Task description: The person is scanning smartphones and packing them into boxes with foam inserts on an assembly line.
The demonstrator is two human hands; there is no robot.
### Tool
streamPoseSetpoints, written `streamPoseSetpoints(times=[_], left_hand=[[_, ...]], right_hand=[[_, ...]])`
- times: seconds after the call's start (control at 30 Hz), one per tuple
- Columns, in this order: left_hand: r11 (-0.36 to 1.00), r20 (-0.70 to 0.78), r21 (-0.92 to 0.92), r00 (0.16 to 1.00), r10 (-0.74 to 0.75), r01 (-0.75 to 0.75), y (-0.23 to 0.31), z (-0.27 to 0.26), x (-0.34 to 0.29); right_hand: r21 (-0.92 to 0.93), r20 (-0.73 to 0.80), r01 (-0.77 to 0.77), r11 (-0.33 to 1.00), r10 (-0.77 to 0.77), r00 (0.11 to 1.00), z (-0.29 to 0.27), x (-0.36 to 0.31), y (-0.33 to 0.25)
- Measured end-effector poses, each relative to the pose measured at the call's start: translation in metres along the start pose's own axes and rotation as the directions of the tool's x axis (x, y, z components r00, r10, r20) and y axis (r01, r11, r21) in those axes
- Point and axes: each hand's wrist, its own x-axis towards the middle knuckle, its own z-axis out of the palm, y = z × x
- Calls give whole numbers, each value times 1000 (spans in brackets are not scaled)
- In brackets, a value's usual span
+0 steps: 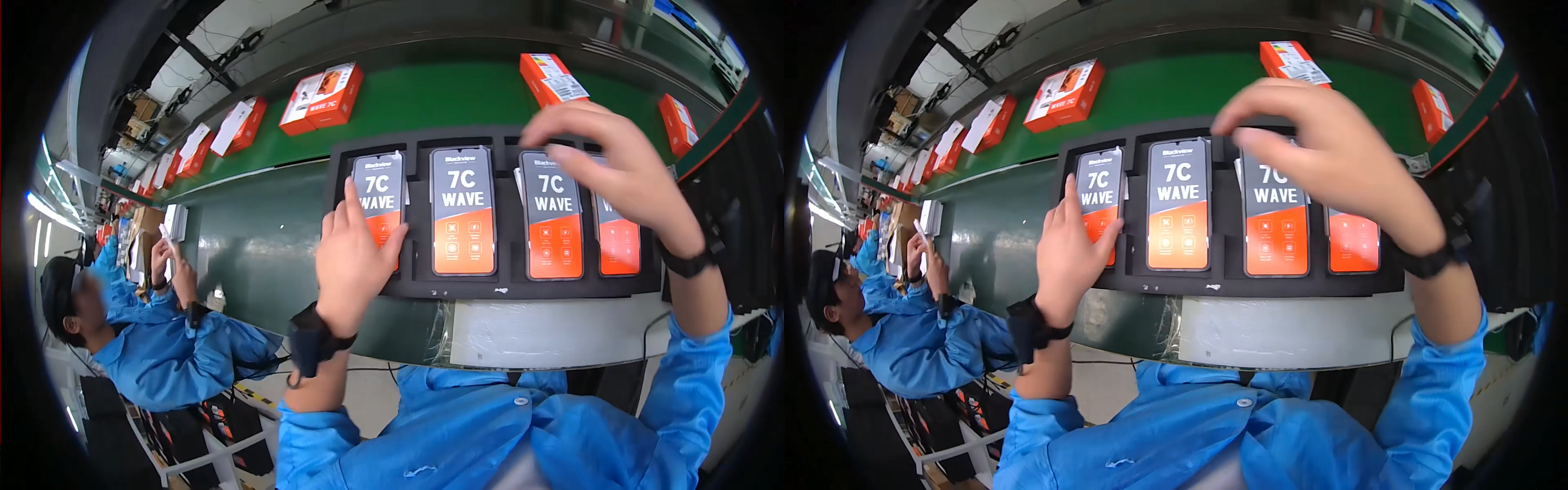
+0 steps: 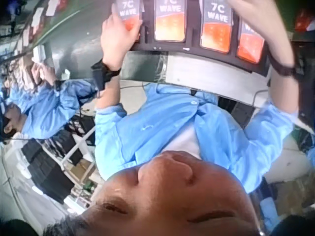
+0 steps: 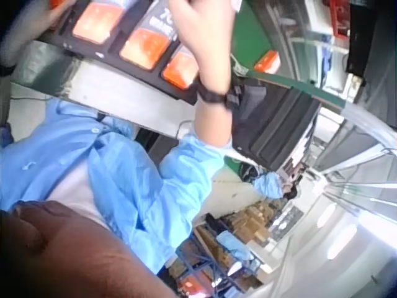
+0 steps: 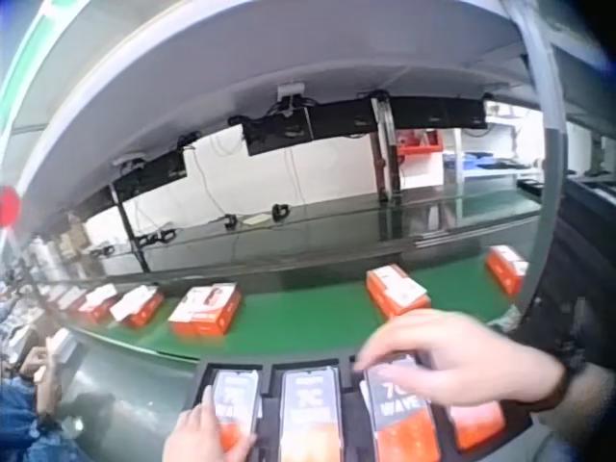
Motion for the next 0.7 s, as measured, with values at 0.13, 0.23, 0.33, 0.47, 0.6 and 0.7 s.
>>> streamPoseSetpoints(times=[0.13, 0.23, 0.33, 0.47, 0.6, 0.7], left_hand=[[973, 114, 132, 972, -205, 190, 26, -5, 30], [958, 174, 127, 945, -275, 256, 25, -5, 36], [974, 95, -30, 971, -220, 224, 15, -5, 25], [976, 56, -29, 976, -213, 214, 11, 7, 25], [965, -43, -217, 986, -159, 146, 0, 6, 24], [944, -93, -313, 986, -139, 103, -5, 1, 14]], right_hand=[[-92, 67, 0, 996, 6, 998, 50, 56, 10], [-134, 46, -10, 991, 16, 999, 77, 74, 17], [-191, -21, 32, 981, -36, 999, 90, 75, 27], [-153, -50, 22, 988, -30, 998, 102, 75, 41], [119, -18, -152, 981, 156, 988, 101, 78, 43], [-100, -1, -47, 994, 47, 999, 108, 78, 42]])
